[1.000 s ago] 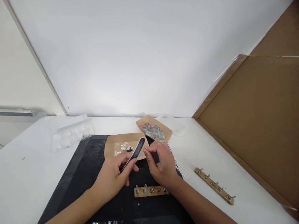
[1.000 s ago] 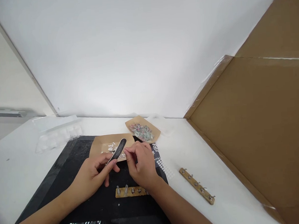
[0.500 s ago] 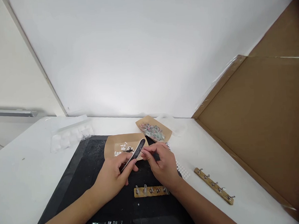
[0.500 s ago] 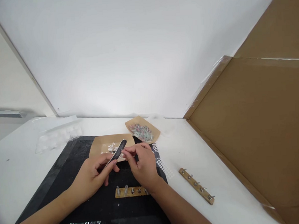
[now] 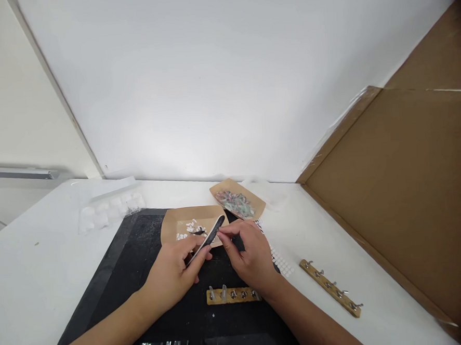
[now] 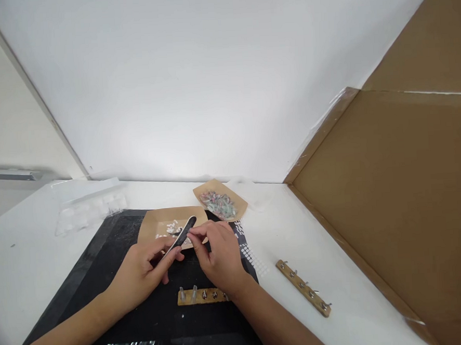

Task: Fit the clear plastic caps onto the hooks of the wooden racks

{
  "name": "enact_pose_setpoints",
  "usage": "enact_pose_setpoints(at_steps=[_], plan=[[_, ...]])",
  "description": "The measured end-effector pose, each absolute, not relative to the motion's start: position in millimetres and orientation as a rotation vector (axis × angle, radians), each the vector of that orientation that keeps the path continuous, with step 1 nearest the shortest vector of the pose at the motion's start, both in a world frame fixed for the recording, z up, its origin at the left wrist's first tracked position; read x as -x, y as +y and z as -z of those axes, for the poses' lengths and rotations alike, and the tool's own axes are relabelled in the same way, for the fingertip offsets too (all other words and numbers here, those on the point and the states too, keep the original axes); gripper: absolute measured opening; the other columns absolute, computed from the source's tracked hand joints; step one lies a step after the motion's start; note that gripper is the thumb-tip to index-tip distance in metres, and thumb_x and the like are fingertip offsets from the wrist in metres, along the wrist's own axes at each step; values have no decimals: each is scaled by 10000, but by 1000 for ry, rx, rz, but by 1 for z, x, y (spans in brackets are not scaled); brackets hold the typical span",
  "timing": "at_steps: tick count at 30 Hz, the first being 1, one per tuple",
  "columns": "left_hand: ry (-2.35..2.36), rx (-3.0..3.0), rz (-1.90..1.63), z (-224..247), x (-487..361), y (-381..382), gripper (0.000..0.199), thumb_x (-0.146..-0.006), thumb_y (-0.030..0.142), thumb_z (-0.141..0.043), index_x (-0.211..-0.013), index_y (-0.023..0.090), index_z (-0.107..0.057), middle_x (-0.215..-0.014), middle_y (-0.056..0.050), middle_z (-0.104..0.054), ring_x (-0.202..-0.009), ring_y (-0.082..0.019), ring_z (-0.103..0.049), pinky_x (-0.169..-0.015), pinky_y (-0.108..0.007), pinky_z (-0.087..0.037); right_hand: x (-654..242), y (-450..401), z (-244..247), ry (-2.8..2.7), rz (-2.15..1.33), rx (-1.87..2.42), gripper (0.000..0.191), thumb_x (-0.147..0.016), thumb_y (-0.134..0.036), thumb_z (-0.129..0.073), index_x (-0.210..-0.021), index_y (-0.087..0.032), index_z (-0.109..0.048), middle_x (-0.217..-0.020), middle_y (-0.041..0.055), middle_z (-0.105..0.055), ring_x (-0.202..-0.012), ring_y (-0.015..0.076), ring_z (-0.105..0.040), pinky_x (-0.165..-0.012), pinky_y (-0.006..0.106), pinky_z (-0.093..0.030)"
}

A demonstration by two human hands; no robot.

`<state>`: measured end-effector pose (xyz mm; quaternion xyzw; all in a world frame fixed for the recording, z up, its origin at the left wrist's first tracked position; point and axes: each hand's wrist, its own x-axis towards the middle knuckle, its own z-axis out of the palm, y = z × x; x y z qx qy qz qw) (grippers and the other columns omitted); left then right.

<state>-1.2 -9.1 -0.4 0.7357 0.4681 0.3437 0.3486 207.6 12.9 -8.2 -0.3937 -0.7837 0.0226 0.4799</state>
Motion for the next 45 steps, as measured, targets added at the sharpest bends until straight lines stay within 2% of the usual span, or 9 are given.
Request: enact_pose_setpoints(at_steps=[3, 7, 10, 16, 22, 30, 36, 41, 45], plan=[[1226, -2012, -917, 2, 3, -10, 285, -1060, 418, -531, -1159, 258, -746, -950, 8, -798, -501, -93, -654, -546, -200, -540, -207, 10, 12, -1898, -93, 956, 153, -1001, -211, -641, -1148, -243, -615, -892, 17, -726, -813, 196, -691, -827, 395, -515], [1222, -2153, -962, 3, 4, -10, 327, -1071, 387, -525, -1309, 280, -722, -1033, -26, -804, -606, -123, -692, -615, -217, -557, -206, 9, 17, -1792, -147, 1025, 121, -981, -244, -648, -1078, -234, -575, -891, 30, -682, -801, 198, -675, -779, 374, -545], [1218, -2223, -978, 3, 4, -8, 372, -1079, 369, -519, -1405, 282, -675, -971, -34, -798, -718, -156, -732, -697, -236, -573, -207, 10, 18, -1778, -157, 1045, 140, -972, -260, -661, -1071, -234, -566, -874, 24, -673, -782, 194, -671, -764, 363, -553], [1234, -2298, -997, 4, 6, -6, 372, -1079, 337, -528, -1415, 271, -673, -942, -41, -795, -814, -183, -757, -787, -268, -582, -206, 10, 15, -1748, -152, 1081, 110, -976, -299, -687, -990, -236, -597, -872, 21, -690, -774, 185, -674, -749, 346, -546], [1235, -2304, -1043, 5, 8, -6, 355, -1068, 313, -546, -1383, 257, -701, -1080, -66, -810, -938, -215, -769, -853, -296, -582, -208, 10, 10, -1845, -245, 1075, 44, -993, -270, -664, -958, -247, -651, -884, -1, -726, -748, 160, -678, -707, 303, -524], [1224, -2307, -1092, 5, 6, -6, 329, -1058, 286, -569, -1347, 266, -726, -1113, -49, -813, -959, -204, -776, -876, -284, -580, -206, 8, 7, -1824, -233, 1071, 33, -997, -246, -668, -1024, -258, -682, -916, -19, -773, -686, 143, -671, -672, 277, -525], [1179, -2355, -1216, 9, 6, -4, 326, -1042, 243, -597, -1341, 261, -726, -1056, -38, -817, -904, -183, -780, -813, -254, -581, -203, 6, 7, -1795, -224, 1084, 40, -994, -248, -668, -985, -246, -707, -915, 3, -777, -795, 169, -702, -741, 291, -530], [1196, -2421, -1216, 12, 6, -1, 326, -1043, 236, -599, -1347, 238, -715, -965, -34, -809, -828, -171, -772, -758, -253, -587, -201, 8, 10, -1781, -261, 1123, 86, -1019, -265, -626, -970, -232, -690, -932, 25, -763, -823, 182, -705, -769, 315, -529], [1229, -2567, -1227, 15, 8, -1, 358, -1047, 227, -593, -1396, 248, -675, -981, -36, -802, -835, -182, -776, -742, -270, -598, -200, 9, 14, -1839, -268, 1097, 112, -1029, -257, -597, -940, -227, -659, -916, 38, -746, -828, 200, -689, -766, 333, -517]])
